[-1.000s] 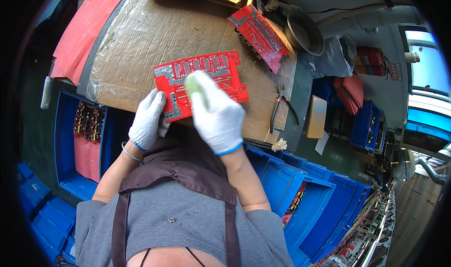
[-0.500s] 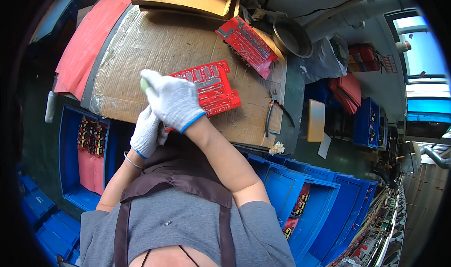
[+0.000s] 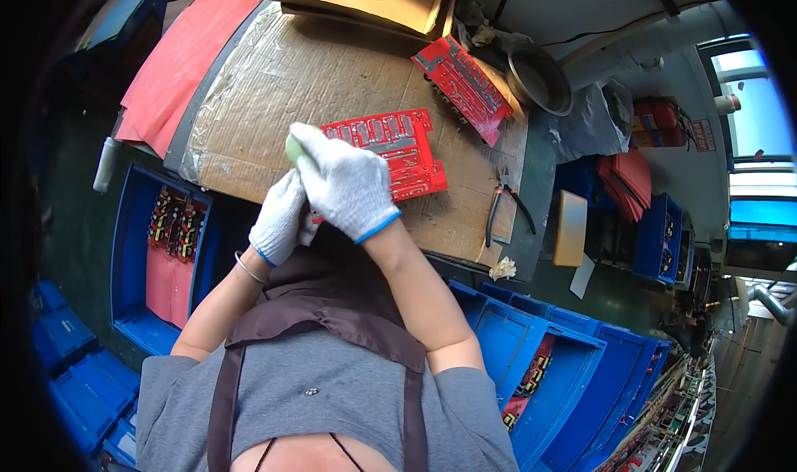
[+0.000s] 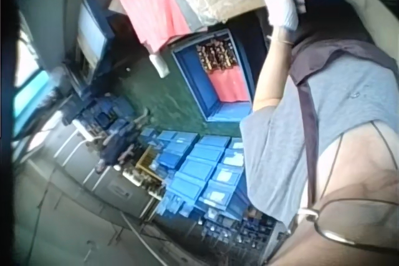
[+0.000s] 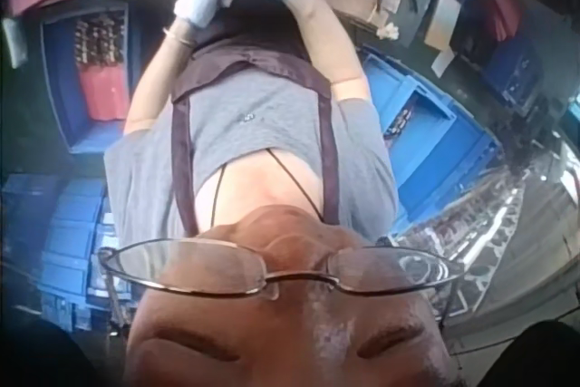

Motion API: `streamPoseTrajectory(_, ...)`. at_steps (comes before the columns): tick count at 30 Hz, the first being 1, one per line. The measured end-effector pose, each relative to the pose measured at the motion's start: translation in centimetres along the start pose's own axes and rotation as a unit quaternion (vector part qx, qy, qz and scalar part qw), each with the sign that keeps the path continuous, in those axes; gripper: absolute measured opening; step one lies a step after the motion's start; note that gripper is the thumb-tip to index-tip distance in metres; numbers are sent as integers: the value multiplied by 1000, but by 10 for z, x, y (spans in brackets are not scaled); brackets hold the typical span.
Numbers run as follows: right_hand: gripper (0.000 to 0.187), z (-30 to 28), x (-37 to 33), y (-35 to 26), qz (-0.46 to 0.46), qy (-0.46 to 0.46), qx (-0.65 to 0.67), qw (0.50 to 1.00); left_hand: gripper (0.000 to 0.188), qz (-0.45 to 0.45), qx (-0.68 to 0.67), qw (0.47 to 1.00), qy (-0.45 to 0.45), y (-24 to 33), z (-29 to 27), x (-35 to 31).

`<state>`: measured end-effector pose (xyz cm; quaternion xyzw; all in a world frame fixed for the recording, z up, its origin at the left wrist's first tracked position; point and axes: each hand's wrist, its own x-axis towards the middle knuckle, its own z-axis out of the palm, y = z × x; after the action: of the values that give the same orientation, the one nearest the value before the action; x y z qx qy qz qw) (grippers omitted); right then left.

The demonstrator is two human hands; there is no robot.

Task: Trimming component leads and brushing red printed circuit boards at a workstation.

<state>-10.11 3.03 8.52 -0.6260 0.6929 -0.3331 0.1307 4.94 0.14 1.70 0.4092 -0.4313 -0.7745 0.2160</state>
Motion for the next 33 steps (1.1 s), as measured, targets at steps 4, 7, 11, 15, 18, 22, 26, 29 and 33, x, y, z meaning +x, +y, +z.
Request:
streamPoseTrajectory(4,38,-41,42,56,98,57,-80,990,43,12,11,1000,-14,-1,0,3)
streamPoseTrajectory(7,39,-58,27,85,111,119,-61,985,57,6,-53,998,-34,-7,-1,7)
streamPoseTrajectory(11,37,-4,-11,-1,-5,11,45,999,82,-16,-167,986,-22,-7,2,6)
streamPoseTrajectory(15,36,0,24,15,2,36,-11,999,97,8,-151,987,-47,-12,3,9)
streamPoseTrajectory(18,37,-42,23,65,113,93,-38,988,98,12,-144,989,-41,-9,3,7)
streamPoseTrajectory(22,38,-12,-29,-5,1,13,28,1000,98,-2,-140,990,-35,-14,0,10)
streamPoseTrajectory(26,35,-8,8,11,17,38,-32,999,101,29,-158,986,-44,-13,5,10)
streamPoseTrajectory(29,38,-33,-6,41,68,47,8,997,99,11,-153,985,-77,-15,-3,7)
streamPoseTrajectory(33,37,6,-12,-25,-15,-71,-58,996,91,51,-88,995,-15,-36,-8,8)
